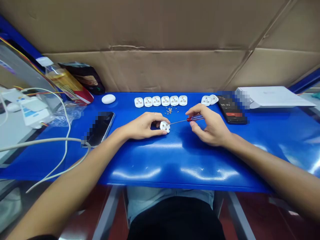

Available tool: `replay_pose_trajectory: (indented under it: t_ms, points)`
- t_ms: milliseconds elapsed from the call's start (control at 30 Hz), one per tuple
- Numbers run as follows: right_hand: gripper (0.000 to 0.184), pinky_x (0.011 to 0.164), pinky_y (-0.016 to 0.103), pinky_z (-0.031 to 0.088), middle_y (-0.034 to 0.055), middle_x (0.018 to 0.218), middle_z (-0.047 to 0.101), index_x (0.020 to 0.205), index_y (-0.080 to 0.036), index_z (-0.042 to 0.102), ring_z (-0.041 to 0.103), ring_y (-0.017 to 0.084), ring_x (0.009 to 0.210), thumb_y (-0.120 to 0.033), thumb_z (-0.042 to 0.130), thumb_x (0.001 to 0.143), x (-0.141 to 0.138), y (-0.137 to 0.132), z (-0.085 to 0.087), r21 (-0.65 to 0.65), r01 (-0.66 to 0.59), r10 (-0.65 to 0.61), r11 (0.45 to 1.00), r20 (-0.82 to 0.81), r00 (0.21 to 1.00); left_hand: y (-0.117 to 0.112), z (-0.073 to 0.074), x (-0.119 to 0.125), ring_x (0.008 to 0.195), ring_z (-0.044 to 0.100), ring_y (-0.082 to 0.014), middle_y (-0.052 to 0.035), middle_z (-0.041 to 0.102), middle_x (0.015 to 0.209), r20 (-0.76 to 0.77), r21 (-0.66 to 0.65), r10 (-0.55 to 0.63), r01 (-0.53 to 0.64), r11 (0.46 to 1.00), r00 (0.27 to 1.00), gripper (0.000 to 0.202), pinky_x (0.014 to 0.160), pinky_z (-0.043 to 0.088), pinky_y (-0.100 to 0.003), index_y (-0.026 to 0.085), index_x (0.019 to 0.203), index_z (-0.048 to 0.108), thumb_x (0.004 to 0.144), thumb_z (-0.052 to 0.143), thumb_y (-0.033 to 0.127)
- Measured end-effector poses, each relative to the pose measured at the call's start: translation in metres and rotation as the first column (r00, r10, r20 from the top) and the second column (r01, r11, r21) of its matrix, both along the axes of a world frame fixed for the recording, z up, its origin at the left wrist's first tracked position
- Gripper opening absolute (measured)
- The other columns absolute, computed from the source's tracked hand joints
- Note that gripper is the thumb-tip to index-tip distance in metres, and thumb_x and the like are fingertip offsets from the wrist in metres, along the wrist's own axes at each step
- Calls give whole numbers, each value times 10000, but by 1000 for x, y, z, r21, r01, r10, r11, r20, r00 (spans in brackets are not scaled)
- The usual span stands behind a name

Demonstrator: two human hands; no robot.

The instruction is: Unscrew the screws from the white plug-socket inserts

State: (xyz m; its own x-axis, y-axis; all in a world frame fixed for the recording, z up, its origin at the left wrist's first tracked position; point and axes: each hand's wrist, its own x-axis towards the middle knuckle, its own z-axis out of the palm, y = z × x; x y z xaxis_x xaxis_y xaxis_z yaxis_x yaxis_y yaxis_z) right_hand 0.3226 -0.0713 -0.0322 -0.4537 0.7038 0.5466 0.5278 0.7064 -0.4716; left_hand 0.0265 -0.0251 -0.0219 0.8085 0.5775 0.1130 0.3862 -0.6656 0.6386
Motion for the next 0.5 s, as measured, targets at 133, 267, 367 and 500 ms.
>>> replay_pose_trajectory:
  t_ms: [133,267,367,500]
  points:
    - [183,756,394,607,82,1034,778,1191,-240,628,757,257,863,-304,597,1022,0,-1,2,-52,90,-88,995,34,996,0,0,0,1086,719,-243,-89,762,1260,8,2,-5,5,1000,1000,404,933,553,-335,222,1309,743,996,716,476]
    - [150,762,393,613,85,1022,777,1142,-222,635,756,253,870,-277,562,1023,-1,-2,2,-2,54,-54,999,20,998,-1,0,0,1091,715,-233,-78,758,1262,7,2,-5,5,1000,1000,402,939,542,-322,218,1311,740,1001,715,473]
    - [232,816,420,625,117,1086,763,1205,-199,611,757,270,935,-283,595,990,-2,-3,3,-4,21,-21,1000,-2,1000,-1,1,0,1067,714,-229,-77,760,1239,5,1,-8,8,1000,1000,407,911,540,-317,215,1315,736,1000,716,472]
    - [209,759,418,614,95,1005,783,1213,-219,623,772,271,840,-338,570,1049,-2,-4,2,-91,152,-148,984,43,988,-1,1,0,1061,714,-238,-83,763,1226,-3,-12,-5,5,1000,1000,417,894,543,-323,223,1318,738,993,719,483]
